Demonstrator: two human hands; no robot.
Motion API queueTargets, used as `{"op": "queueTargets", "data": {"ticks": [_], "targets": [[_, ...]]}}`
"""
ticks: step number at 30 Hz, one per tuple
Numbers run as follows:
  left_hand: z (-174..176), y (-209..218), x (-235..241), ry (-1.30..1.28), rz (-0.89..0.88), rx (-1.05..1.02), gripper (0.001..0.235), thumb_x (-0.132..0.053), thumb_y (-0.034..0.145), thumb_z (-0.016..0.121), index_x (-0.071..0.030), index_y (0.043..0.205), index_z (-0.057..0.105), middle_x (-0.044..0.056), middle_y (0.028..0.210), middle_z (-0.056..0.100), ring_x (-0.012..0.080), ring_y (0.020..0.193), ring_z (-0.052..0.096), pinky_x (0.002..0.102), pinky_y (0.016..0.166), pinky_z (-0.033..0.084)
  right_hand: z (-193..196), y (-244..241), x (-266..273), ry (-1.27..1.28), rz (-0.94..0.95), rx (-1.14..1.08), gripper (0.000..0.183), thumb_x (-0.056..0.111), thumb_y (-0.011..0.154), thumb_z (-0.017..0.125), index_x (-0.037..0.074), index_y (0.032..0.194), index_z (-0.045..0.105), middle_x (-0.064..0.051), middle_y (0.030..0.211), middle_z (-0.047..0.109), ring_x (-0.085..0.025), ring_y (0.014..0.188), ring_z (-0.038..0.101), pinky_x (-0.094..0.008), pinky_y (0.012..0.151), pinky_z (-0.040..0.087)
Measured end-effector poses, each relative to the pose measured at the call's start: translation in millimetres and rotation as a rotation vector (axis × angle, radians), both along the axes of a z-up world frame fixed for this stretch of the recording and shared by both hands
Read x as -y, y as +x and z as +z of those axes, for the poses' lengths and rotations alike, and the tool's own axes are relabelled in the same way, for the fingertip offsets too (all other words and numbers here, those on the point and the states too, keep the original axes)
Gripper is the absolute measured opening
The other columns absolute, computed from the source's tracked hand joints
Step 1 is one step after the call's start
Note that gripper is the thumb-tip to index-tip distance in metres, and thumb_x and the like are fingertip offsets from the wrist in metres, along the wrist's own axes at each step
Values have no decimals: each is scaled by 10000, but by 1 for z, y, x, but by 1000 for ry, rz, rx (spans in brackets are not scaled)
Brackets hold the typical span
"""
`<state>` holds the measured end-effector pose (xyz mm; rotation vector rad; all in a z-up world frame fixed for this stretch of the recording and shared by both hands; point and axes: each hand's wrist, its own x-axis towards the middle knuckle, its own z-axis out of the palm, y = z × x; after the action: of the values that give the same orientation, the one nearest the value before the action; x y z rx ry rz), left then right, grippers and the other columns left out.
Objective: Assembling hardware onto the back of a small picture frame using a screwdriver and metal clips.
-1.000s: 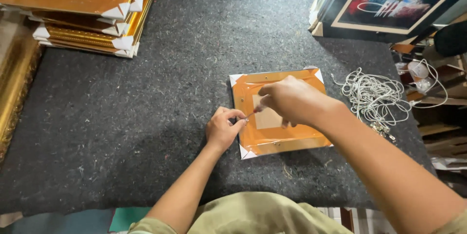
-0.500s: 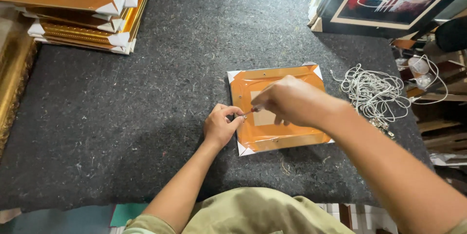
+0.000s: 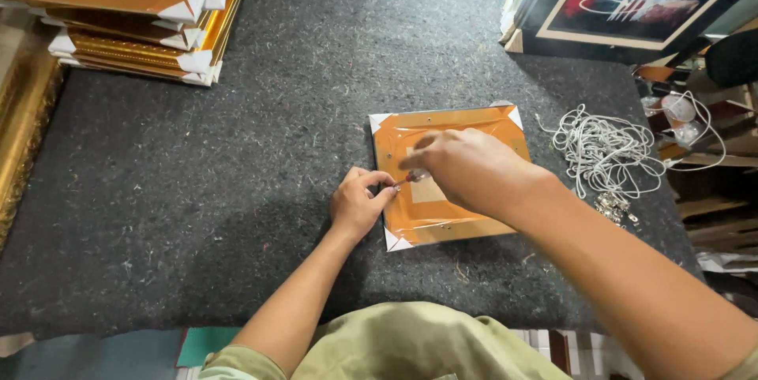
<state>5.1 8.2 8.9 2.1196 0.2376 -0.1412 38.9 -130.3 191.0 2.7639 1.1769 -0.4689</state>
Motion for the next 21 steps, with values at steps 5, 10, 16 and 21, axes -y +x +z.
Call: {"op": "queueTargets", "data": {"ticks": [5, 10, 16, 21], "targets": [[1, -1, 0, 7, -4, -22, 121, -329, 707, 637, -329, 828, 646, -57, 893, 552, 170, 806, 628, 297, 750, 487, -37, 16, 1, -15, -326, -143, 207, 225, 838, 459, 191, 775, 653, 0, 630, 631, -211, 719, 659, -403, 717, 525], [-6, 2, 0, 10, -7, 15, 122, -326, 702, 648, -321, 824, 647, -47, 884, 555, 183, 806, 629, 298, 746, 488, -26, 9, -11, -134, -416, -17, 235, 282, 791, 496, 146, 729, 678, -99, 668, 651, -311, 751, 656, -467, 657, 510], [-4, -1, 0, 1, -13, 27, 124, -332, 710, 637, -330, 834, 647, -45, 886, 556, 182, 793, 629, 300, 748, 484, -16, 12, -1, -265, -279, 77, 354, 395, 751, 461, 131, 878, 658, -122, 773, 650, -309, 775, 649, -443, 678, 503], [-5, -2, 1, 12, 7, 13, 120, -315, 715, 635, -332, 833, 643, -55, 889, 556, 173, 790, 629, 294, 746, 485, -1, 9, 0, 0, -284, -329, 259, 77, 803, 487, 157, 997, 639, -110, 768, 682, -224, 627, 678, -294, 603, 543]]}}
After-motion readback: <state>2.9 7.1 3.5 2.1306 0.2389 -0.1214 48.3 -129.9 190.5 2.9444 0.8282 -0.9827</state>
